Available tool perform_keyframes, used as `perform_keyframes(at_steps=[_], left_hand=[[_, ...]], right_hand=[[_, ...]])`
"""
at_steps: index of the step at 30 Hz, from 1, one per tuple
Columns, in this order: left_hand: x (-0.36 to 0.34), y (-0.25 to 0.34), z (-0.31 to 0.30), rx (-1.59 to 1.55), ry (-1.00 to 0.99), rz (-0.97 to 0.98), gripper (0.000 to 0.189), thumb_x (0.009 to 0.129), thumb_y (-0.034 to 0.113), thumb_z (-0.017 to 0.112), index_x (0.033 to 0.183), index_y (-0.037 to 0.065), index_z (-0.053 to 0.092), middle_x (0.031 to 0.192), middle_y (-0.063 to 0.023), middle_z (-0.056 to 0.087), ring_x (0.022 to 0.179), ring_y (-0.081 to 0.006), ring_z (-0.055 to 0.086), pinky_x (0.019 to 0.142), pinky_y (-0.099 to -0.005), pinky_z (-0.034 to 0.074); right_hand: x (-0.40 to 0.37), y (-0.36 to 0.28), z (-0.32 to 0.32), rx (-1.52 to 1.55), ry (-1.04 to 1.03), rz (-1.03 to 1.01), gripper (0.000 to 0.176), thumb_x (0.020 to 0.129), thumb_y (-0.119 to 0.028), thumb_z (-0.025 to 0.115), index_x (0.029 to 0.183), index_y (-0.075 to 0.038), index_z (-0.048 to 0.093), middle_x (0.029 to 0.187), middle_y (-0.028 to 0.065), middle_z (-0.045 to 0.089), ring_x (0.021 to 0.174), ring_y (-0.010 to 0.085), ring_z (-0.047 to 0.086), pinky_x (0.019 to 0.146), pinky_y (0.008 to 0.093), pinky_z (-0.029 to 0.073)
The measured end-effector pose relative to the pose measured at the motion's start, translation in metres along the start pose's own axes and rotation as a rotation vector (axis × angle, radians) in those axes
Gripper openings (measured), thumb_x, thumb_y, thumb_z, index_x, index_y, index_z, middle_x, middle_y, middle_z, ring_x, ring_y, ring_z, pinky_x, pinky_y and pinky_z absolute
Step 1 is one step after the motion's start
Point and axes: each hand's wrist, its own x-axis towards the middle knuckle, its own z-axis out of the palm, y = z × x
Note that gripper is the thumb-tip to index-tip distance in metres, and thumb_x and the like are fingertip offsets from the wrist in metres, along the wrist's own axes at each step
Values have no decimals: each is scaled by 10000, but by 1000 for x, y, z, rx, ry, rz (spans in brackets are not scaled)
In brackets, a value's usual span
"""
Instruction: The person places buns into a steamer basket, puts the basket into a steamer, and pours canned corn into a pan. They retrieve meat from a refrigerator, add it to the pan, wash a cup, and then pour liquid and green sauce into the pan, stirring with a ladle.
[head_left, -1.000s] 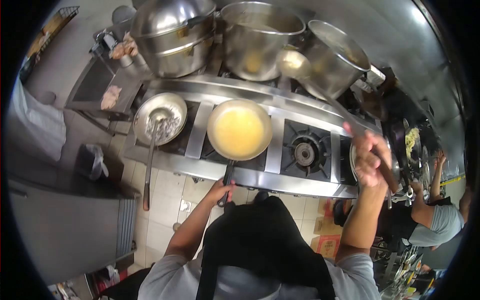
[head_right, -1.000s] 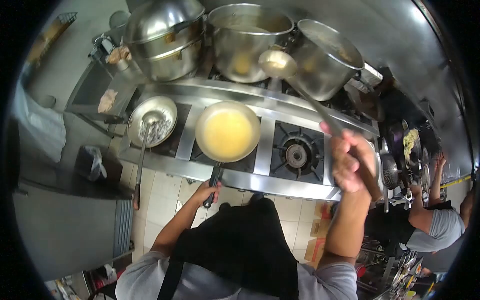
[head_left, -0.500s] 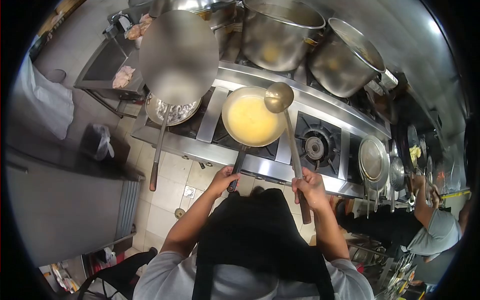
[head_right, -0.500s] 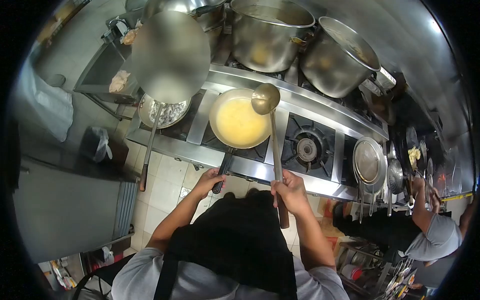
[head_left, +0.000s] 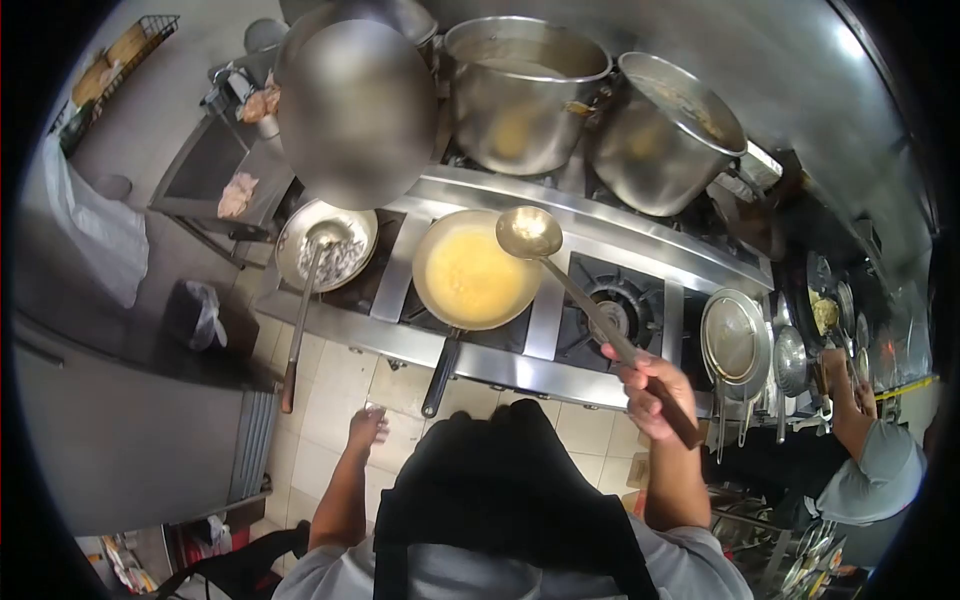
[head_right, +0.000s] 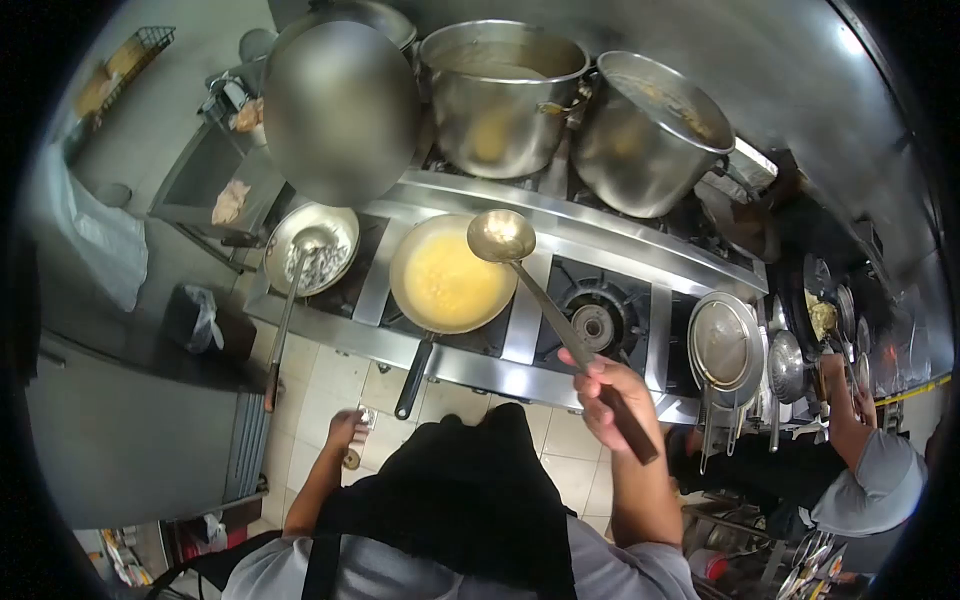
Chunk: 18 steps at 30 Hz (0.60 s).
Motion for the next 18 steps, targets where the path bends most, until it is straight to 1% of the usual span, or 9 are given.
perform_keyframes(at_steps=[1, 3, 5, 7, 10, 11, 15, 16, 18], left_hand=[[-1, -13, -5, -13, 37, -60, 363, 853, 382, 614, 1001, 52, 586, 824, -81, 627, 646, -194, 624, 510, -333, 500], [1, -49, -18, -45, 88, -188, 366, 854, 353, 606, 1031, 35, 574, 835, -104, 619, 642, -231, 620, 512, -377, 501], [22, -108, -33, -58, 100, -314, 383, 859, 338, 591, 1065, 16, 555, 866, -128, 617, 660, -268, 622, 538, -435, 507], [3, -125, -29, -85, 195, -334, 370, 865, 332, 580, 1067, 22, 560, 872, -131, 621, 687, -273, 629, 565, -449, 514], [-21, -143, -13, -111, 245, -372, 347, 873, 318, 564, 1056, 23, 563, 885, -131, 624, 705, -275, 635, 579, -456, 515], [-31, -144, -7, -130, 250, -368, 347, 873, 318, 564, 1056, 23, 563, 885, -131, 624, 705, -275, 635, 579, -456, 515], [-48, -148, 7, -110, 147, -303, 334, 881, 305, 550, 1067, 28, 558, 892, -124, 624, 703, -273, 638, 568, -448, 513], [-49, -150, 7, -75, 125, -283, 334, 882, 300, 548, 1076, 30, 556, 891, -124, 623, 700, -273, 637, 566, -447, 512], [-54, -148, 1, 9, 95, -229, 333, 884, 291, 544, 1095, 34, 551, 890, -122, 621, 693, -272, 636, 561, -444, 510]], right_hand=[[-7, -12, 9, 126, -72, 23, 416, 925, -82, 418, 1277, 139, 390, 768, 139, 566, 516, 218, 616, 405, 273, 525], [-23, -37, 35, 145, -160, -11, 471, 941, -109, 384, 1320, 160, 302, 832, 170, 570, 566, 234, 633, 417, 286, 533], [-35, -61, 62, 102, -234, -57, 524, 952, -133, 351, 1360, 161, 205, 889, 188, 568, 602, 238, 641, 431, 306, 544], [-45, -84, 91, 62, -276, -146, 553, 966, -167, 333, 1381, 150, 151, 902, 189, 572, 629, 240, 647, 443, 326, 532], [-43, -127, 122, -52, -355, -207, 576, 989, -221, 302, 1380, 159, 114, 878, 162, 561, 628, 225, 626, 451, 344, 488], [-39, -142, 129, -46, -348, -232, 564, 989, -197, 327, 1364, 178, 133, 851, 143, 546, 575, 193, 578, 432, 319, 466], [-2, -200, 130, -331, -272, -486, 484, 968, -130, 431, 1281, 205, 274, 816, 99, 535, 523, 108, 493, 389, 240, 402], [13, -214, 123, -500, -188, -530, 418, 959, -140, 475, 1217, 176, 384, 776, 46, 535, 529, 68, 487, 382, 219, 385], [49, -227, 99, -822, 154, -690, 232, 873, -189, 593, 1006, -1, 570, 700, -35, 531, 520, 28, 468, 406, 180, 335]])
